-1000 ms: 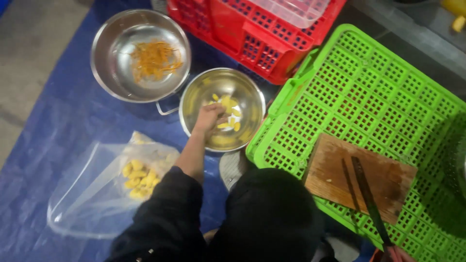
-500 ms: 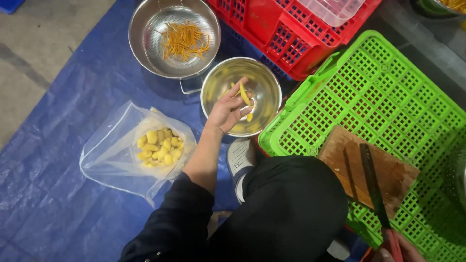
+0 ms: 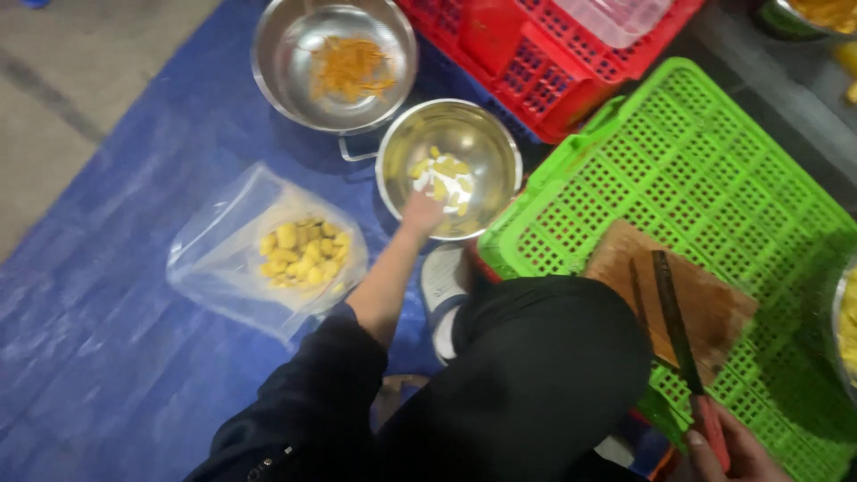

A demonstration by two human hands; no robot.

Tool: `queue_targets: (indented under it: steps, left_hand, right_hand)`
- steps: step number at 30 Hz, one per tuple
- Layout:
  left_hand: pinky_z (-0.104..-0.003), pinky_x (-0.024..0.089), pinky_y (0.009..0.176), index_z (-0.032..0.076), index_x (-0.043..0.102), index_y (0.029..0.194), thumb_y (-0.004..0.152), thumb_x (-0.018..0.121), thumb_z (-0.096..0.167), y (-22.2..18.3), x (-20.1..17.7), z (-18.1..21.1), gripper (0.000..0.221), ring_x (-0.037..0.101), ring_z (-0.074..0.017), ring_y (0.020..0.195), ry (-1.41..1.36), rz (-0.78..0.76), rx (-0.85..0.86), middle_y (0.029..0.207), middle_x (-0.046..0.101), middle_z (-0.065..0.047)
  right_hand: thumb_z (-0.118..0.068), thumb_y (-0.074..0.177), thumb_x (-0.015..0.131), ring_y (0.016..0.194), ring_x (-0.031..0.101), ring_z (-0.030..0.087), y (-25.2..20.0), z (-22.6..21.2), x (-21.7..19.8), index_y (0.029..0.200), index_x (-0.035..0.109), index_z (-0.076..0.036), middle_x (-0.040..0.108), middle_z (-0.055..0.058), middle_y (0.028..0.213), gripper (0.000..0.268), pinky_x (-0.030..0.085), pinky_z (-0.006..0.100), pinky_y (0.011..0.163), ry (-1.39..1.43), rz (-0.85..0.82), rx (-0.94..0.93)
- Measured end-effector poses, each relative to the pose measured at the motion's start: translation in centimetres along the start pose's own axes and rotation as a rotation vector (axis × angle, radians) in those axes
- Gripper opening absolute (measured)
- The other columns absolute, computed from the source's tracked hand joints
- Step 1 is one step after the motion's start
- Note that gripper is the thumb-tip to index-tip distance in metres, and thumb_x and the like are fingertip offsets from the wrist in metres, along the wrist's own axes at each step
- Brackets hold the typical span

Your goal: The person is julienning vegetables into fine strips using a knife on a wooden cutting board, then placing the strips into a bowl.

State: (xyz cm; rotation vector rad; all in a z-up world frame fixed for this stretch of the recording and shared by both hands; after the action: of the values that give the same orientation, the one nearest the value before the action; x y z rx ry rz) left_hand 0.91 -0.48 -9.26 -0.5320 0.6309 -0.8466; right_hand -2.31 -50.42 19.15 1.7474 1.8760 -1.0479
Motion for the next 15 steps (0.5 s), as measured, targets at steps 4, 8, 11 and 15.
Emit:
queue_targets:
  steps: [4,8,11,15]
  left_hand:
    - [-0.038,0.054,0.097,0.009,0.072,0.127,0.087,0.073,0.03,-13.3,-6.5,7.6,0.045,0.073,-0.0231,0.111,0.185,-0.112,0.649,0.121,0.078,-0.01]
    - [-0.026,0.058,0.075,0.018,0.08,0.091,0.097,0.063,0.033,-29.9,-19.4,17.4,0.023,0.073,-0.0061,0.071,0.486,-0.4,0.631,0.083,0.08,0.005]
    - [-0.044,0.043,0.073,0.004,0.054,0.075,0.1,0.047,0.029,-24.2,-25.3,13.7,0.036,0.054,-0.0236,0.072,1.027,-0.516,0.298,0.074,0.06,-0.009]
    - [-0.041,0.052,0.072,-0.004,0.069,0.097,0.09,0.04,0.003,-12.8,-22.8,0.3,0.031,0.067,-0.0295,0.085,1.605,-0.733,0.051,0.101,0.072,-0.014]
  right_hand:
    - [0.007,0.098,0.065,0.099,0.059,0.024,1.2,1.7,0.5,0.143,0.064,0.007,0.067,0.019,0.115,0.045,0.044,0.033,0.096,0.065,-0.064,-0.104]
    - [-0.004,0.104,0.059,0.08,0.052,0.013,2.3,3.1,0.6,0.151,0.061,-0.001,0.065,0.013,0.103,0.047,0.036,0.021,0.074,0.179,-0.124,-0.225]
    - [0.002,0.105,0.063,0.065,0.05,0.024,1.6,0.6,0.8,0.152,0.061,0.005,0.064,0.021,0.096,0.048,0.038,0.034,0.062,0.077,-0.122,-0.147]
    - [-0.002,0.105,0.067,0.08,0.059,0.04,9.1,4.9,1.5,0.152,0.062,0.004,0.066,0.026,0.115,0.048,0.047,0.049,0.073,-0.07,-0.079,-0.072]
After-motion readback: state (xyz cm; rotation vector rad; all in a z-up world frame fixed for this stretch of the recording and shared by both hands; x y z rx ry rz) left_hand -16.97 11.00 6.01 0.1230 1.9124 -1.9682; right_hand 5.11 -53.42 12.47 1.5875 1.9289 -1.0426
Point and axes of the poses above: each hand's wrist, its own y-axis towards the middle knuckle, its own x-axis out of the palm, z = x × y, the point moved 3 cm from there along y, towards the middle knuckle
